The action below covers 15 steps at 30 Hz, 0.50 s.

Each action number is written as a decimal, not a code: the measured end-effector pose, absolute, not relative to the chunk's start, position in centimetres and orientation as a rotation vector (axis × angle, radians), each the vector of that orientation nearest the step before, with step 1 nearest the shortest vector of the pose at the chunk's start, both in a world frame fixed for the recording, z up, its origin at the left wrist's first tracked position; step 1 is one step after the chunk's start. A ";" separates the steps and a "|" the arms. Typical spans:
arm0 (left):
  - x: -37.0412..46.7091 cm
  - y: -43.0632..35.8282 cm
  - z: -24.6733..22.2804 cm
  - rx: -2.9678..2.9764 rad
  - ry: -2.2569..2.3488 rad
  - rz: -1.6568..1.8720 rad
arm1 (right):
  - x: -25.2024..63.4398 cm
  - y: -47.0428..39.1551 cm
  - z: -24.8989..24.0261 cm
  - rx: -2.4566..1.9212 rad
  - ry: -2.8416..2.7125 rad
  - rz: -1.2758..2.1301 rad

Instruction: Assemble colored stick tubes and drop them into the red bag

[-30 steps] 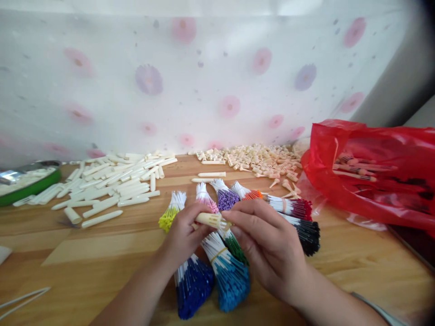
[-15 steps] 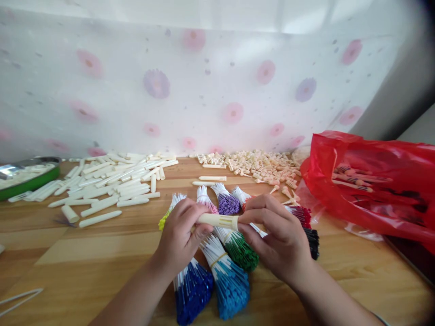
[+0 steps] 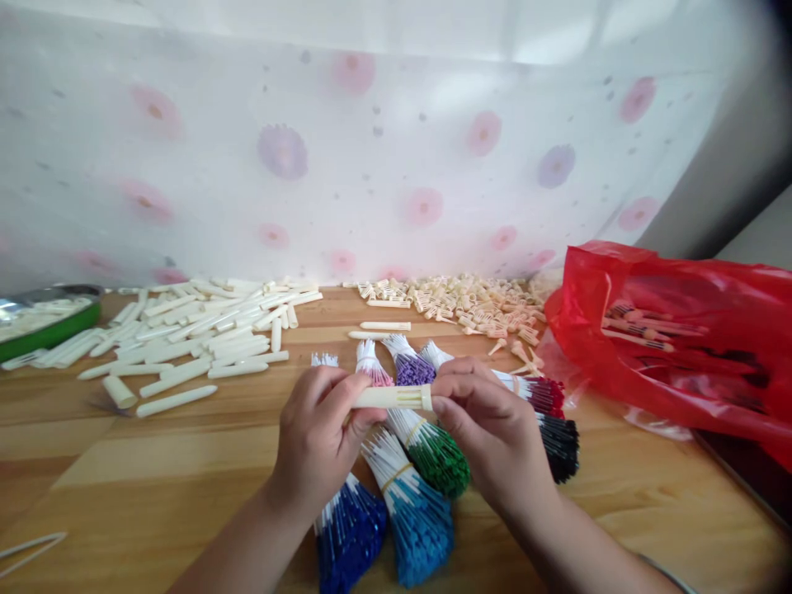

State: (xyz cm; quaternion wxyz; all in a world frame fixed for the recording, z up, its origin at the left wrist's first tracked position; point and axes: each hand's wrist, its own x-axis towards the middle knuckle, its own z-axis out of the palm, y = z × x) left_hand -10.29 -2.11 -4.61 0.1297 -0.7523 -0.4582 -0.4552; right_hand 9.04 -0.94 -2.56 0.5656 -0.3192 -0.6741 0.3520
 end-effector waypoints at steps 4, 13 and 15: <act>-10.2 -2.1 -4.6 -2.157 -1.313 -1.270 | 8.7 -0.5 -2.9 -0.721 -1.265 1.244; -10.3 -1.9 -4.7 -2.103 -1.323 -1.169 | 8.2 -0.6 -2.8 -0.725 -1.057 1.495; -10.3 -1.9 -4.8 -2.109 -1.336 -1.196 | 8.2 -0.7 -2.9 -0.707 -1.025 1.549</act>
